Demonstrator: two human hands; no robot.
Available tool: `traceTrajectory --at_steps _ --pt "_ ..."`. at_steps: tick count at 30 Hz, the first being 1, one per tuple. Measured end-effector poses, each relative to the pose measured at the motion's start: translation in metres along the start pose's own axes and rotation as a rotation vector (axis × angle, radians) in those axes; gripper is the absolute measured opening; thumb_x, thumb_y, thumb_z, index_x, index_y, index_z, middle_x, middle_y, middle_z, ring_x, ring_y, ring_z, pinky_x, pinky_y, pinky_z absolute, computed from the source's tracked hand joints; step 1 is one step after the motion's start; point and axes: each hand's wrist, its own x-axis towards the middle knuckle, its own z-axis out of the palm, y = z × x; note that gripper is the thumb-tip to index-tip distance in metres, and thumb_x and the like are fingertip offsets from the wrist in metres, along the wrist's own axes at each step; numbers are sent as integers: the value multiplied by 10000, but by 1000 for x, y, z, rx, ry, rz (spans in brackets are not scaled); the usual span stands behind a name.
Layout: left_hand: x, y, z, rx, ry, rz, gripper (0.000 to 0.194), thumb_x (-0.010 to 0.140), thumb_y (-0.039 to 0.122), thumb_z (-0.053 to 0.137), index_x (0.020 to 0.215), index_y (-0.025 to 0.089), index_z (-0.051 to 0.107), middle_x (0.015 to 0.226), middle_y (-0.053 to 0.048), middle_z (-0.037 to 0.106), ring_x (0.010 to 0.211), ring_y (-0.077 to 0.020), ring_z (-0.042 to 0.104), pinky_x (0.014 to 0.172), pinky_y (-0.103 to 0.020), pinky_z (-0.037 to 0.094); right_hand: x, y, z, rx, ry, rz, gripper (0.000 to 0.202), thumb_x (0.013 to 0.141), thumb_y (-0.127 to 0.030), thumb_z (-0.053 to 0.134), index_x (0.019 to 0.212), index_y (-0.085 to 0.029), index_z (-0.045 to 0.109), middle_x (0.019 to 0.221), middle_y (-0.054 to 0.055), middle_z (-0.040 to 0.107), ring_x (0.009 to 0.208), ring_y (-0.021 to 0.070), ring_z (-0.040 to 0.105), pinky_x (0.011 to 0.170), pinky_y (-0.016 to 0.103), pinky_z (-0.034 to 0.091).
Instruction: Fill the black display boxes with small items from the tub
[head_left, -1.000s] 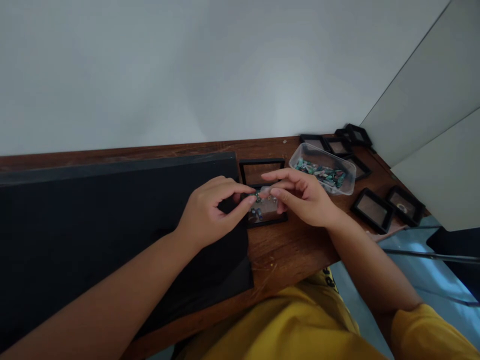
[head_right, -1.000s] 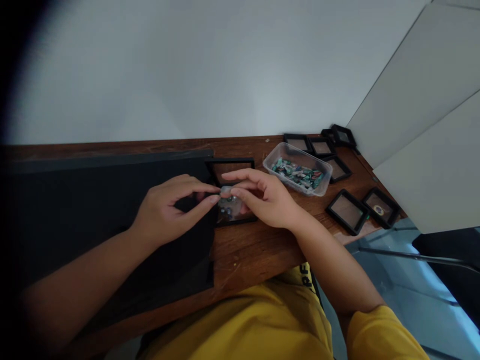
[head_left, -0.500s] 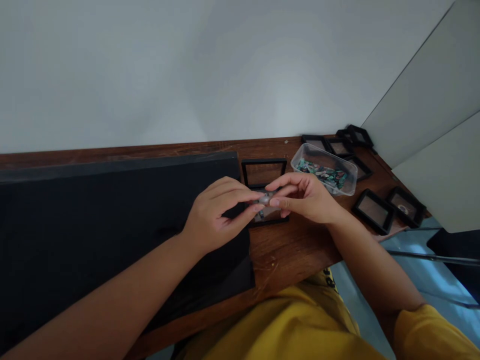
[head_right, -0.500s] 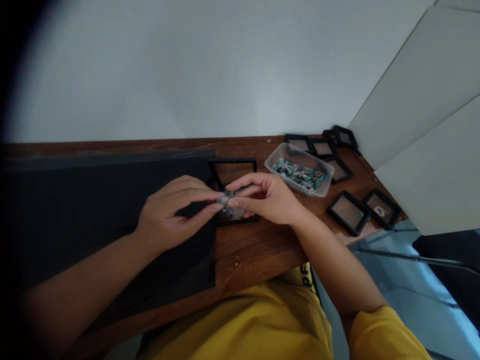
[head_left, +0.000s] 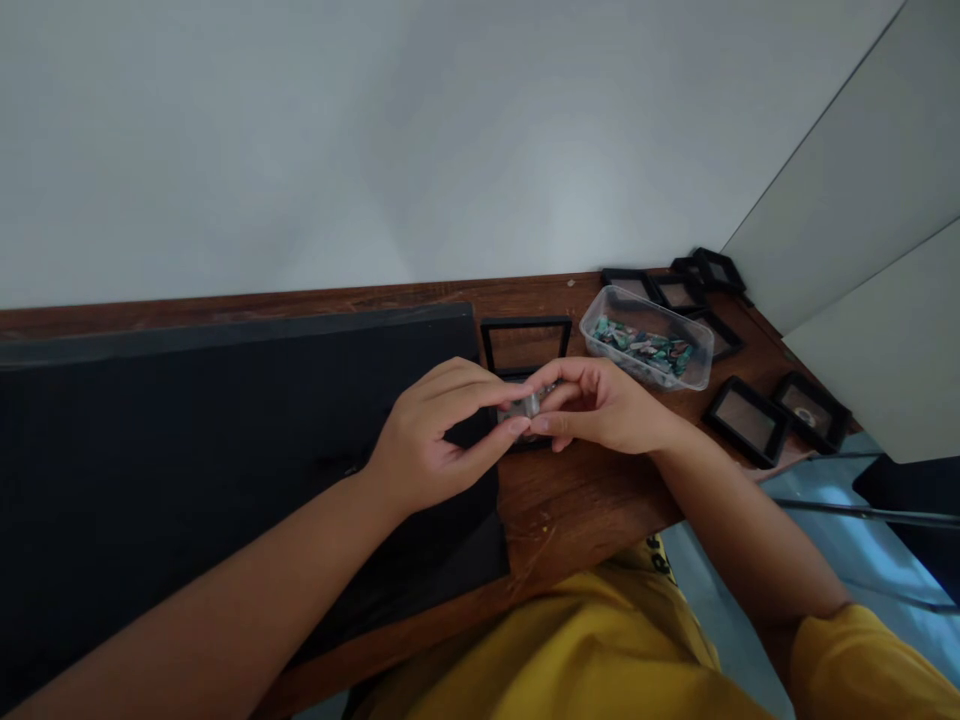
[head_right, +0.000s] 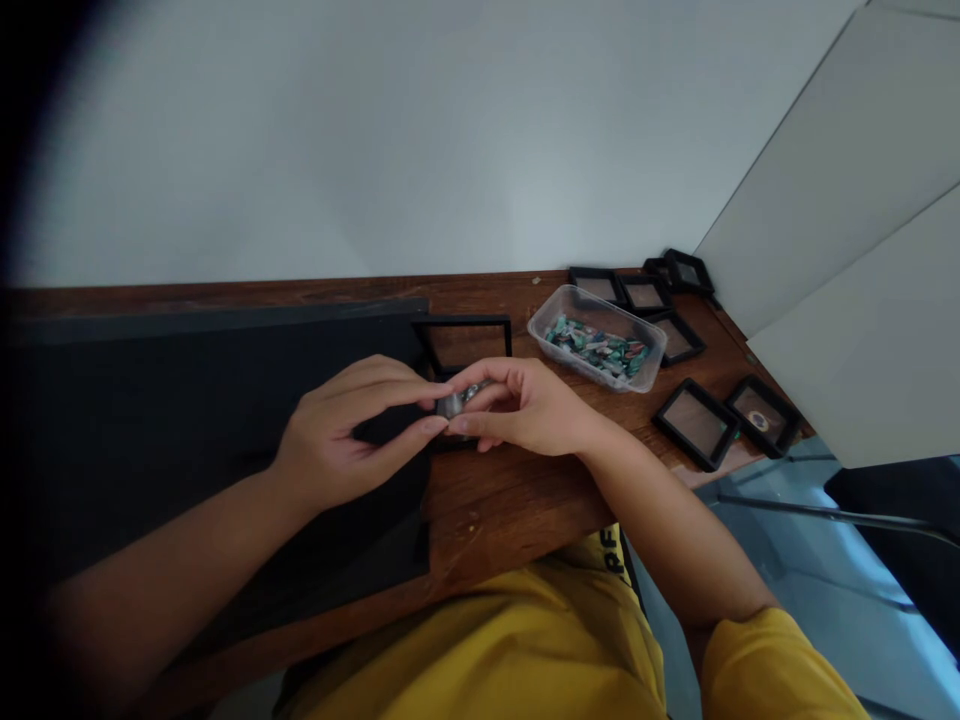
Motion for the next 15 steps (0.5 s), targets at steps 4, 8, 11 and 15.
traceTrajectory --at_steps 4,8,11,15 --pt "0 0 0 -26 -16 31 190 949 292 724 1134 273 762 911 -21 797 784 -192 729 781 -366 593 -1 -4 -1 5 -42 27 327 825 -299 878 1049 -185 668 801 -50 760 588 54 679 596 163 585" --pt "1 1 0 -10 -56 -9 180 952 343 722 1117 280 759 876 -13 786 744 -186 715 761 -362 589 -2 -5 -2 8 -54 93 306 835 -281 865 1048 -186 667 795 -48 756 607 61 702 607 157 584" --pt "2 2 1 -13 -45 1 131 956 293 714 1078 276 758 806 8 766 711 -168 701 738 -342 579 -2 -5 -2 -5 -54 140 249 851 -259 843 1021 -177 681 829 -37 760 622 61 712 606 156 580" --pt "1 1 2 -13 -61 -33 126 960 333 706 1058 280 765 783 11 757 701 -169 692 732 -347 575 -2 -6 -1 -15 -57 170 191 879 -263 813 988 -170 687 810 -39 750 623 63 715 611 158 582"
